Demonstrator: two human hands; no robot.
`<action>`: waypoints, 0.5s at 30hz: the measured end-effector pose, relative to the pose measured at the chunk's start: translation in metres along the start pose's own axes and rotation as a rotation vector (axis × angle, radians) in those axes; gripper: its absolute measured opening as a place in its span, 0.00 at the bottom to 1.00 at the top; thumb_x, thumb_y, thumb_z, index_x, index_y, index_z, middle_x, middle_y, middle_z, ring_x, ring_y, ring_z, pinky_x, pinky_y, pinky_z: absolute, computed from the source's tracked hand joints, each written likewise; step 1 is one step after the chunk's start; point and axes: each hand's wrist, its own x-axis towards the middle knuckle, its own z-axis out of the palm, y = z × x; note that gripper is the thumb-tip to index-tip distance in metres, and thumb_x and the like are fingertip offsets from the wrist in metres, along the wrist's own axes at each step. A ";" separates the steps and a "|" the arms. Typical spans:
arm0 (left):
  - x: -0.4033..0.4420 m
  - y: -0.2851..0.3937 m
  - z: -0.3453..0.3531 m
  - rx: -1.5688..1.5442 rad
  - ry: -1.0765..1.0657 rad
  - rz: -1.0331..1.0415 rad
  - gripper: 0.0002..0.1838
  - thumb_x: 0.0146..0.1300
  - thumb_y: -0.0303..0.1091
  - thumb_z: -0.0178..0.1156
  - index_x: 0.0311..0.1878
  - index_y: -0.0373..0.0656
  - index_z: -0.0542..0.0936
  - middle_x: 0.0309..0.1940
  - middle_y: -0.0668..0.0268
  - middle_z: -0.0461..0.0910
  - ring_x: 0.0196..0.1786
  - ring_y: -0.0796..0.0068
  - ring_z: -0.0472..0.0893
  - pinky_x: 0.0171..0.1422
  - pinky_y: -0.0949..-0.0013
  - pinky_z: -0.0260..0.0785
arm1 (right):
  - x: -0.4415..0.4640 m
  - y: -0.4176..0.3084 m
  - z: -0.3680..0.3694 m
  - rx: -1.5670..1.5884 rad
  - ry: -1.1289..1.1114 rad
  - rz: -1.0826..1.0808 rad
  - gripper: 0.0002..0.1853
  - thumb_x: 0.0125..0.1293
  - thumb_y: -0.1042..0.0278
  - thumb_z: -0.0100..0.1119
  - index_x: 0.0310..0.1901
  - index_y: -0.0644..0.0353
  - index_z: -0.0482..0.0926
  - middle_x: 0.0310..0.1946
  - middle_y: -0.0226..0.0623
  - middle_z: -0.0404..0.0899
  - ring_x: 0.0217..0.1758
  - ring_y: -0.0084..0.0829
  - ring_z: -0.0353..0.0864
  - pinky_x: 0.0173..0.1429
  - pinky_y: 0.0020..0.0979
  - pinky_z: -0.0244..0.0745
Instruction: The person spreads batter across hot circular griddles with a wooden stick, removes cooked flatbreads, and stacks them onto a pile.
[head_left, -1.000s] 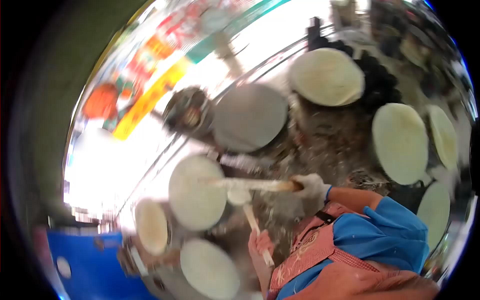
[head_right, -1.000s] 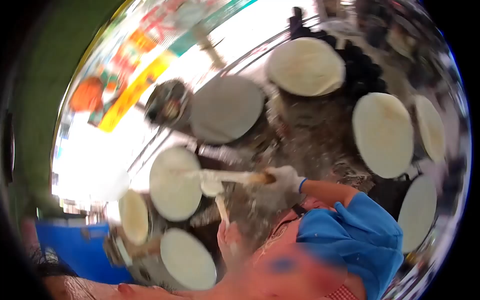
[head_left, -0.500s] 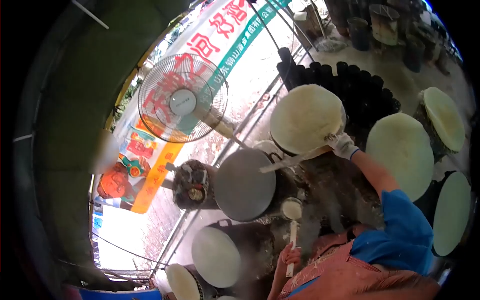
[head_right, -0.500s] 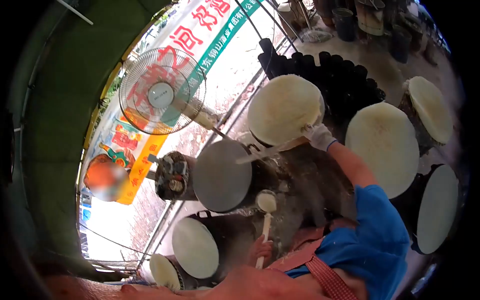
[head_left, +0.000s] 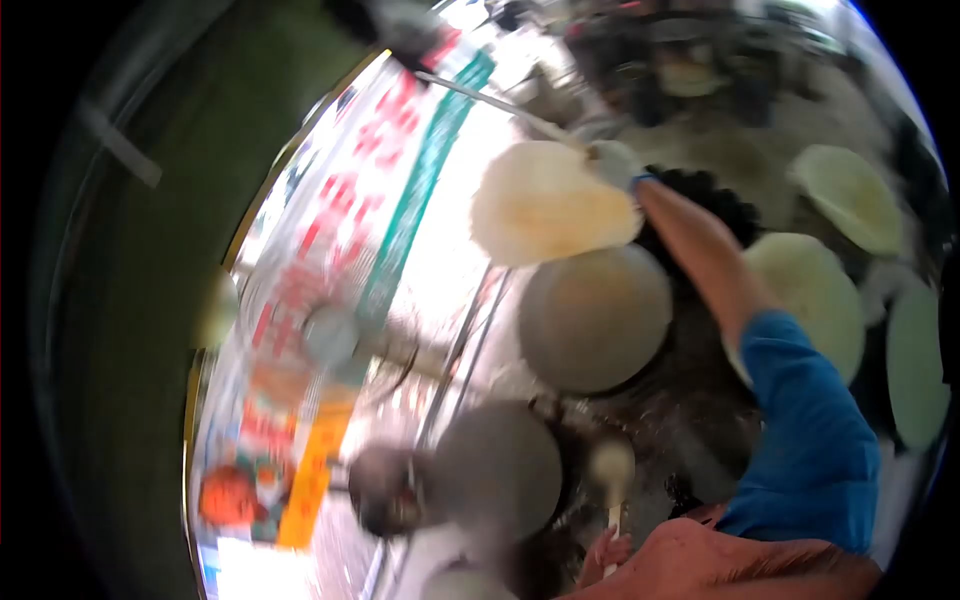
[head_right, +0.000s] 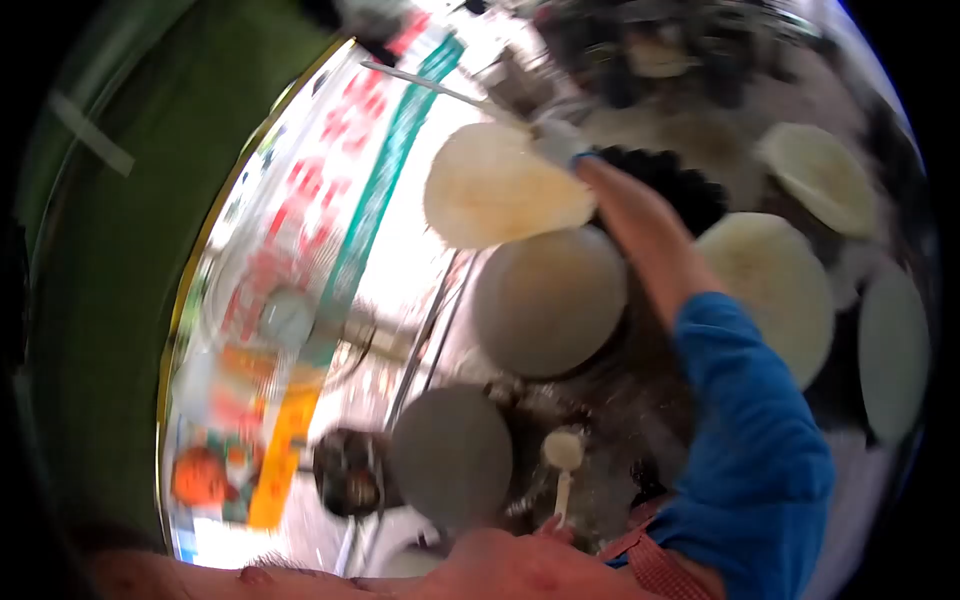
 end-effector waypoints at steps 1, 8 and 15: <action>0.010 0.006 0.003 0.055 0.044 0.029 0.22 0.73 0.49 0.42 0.39 0.36 0.69 0.11 0.70 0.57 0.11 0.76 0.57 0.16 0.71 0.55 | 0.014 0.050 0.003 0.101 0.121 0.119 0.10 0.54 0.61 0.57 0.31 0.57 0.81 0.30 0.47 0.81 0.36 0.45 0.81 0.40 0.44 0.73; 0.117 -0.031 0.031 0.235 0.219 0.091 0.19 0.73 0.47 0.43 0.47 0.39 0.68 0.12 0.70 0.57 0.12 0.78 0.58 0.17 0.73 0.56 | -0.082 0.165 -0.287 0.772 0.504 0.865 0.10 0.53 0.65 0.57 0.33 0.61 0.80 0.26 0.40 0.76 0.25 0.34 0.74 0.26 0.40 0.69; 0.196 -0.112 0.025 0.162 0.197 0.153 0.18 0.73 0.45 0.44 0.55 0.41 0.68 0.13 0.71 0.56 0.13 0.80 0.59 0.18 0.74 0.57 | -0.285 0.408 -0.494 0.850 0.714 1.210 0.13 0.63 0.52 0.52 0.27 0.50 0.75 0.18 0.28 0.67 0.17 0.25 0.62 0.23 0.34 0.63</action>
